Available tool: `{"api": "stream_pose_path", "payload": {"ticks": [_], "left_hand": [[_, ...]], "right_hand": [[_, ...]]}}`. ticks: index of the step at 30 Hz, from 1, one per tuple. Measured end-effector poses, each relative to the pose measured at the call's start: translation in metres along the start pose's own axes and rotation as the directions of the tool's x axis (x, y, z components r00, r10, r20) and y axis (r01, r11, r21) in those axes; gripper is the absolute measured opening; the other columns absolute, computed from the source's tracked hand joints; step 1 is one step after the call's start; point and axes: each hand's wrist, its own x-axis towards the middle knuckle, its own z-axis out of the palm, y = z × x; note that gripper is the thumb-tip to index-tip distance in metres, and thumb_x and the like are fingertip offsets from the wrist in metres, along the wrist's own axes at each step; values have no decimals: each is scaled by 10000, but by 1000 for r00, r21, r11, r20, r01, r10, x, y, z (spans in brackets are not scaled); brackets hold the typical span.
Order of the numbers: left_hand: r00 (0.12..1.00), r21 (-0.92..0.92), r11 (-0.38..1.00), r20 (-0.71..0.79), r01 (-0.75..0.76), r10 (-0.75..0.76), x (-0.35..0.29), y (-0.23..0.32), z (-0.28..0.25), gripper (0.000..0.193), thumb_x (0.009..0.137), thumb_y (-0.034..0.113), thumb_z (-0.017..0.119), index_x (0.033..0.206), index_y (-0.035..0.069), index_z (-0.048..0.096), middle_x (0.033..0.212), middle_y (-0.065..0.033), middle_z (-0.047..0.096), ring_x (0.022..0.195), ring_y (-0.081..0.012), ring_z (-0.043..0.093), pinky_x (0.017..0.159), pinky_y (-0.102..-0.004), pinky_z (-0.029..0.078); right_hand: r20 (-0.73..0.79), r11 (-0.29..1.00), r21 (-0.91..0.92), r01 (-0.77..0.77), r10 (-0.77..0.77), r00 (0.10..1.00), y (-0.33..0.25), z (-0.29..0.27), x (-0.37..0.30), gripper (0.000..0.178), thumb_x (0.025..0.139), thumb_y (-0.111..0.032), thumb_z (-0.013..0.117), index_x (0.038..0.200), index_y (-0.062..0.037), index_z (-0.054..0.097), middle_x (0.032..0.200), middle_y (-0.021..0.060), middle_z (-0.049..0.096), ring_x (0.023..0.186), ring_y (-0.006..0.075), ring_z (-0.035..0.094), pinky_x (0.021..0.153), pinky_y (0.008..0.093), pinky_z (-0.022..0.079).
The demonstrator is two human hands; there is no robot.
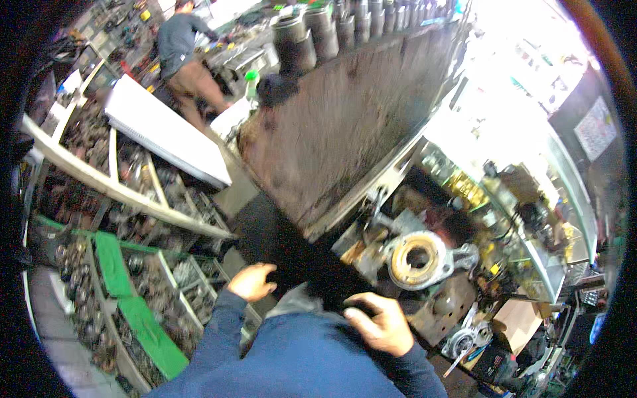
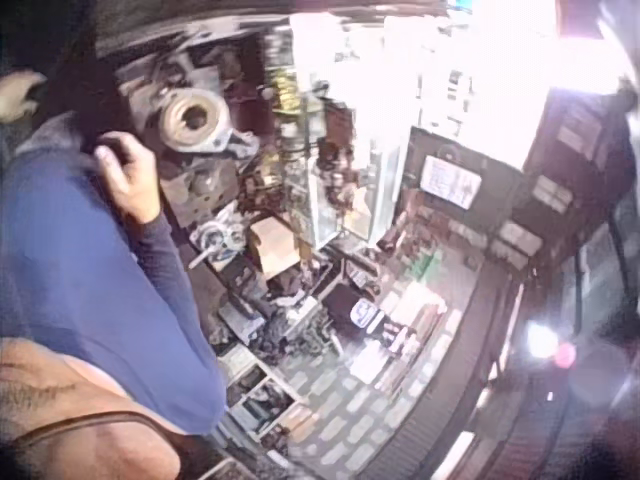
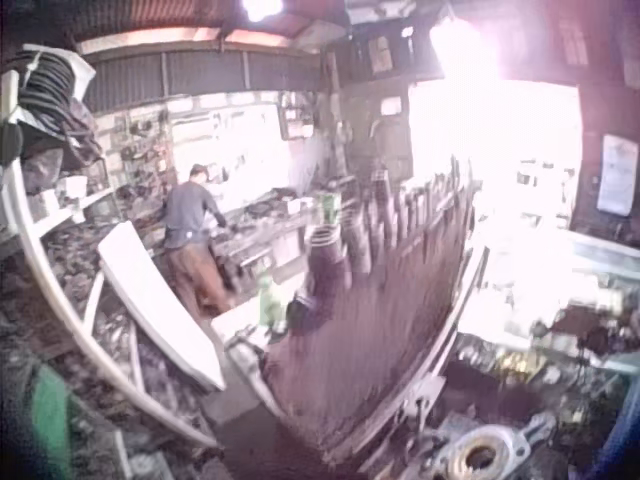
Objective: The person assembles a mechanical housing unit on a workbench. They insert small components into the housing, use a hammer to tap parts into place, and employ a screwdriver to adjust internal elements. The person repeatedly handles the housing and tools while working in a cluttered workshop.
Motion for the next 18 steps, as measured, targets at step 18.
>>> {"api": "stream_pose_path", "payload": {"ticks": [18], "left_hand": [[915, 147, 985, 379, 86, -137, 213, -265, -107, 671, 856, 465, 831, 1361, 47, 689, 1344, -211, 691, 1283, -377, 637, 1095, -439, 509]], "right_hand": [[-570, 759, -500, 416, -651, 502, -293, -118, 109, 513, 1006, -417, 706, 1252, 30, 654, 1009, 110, 725, 812, 135, 674, 661, 256, 518]]}}
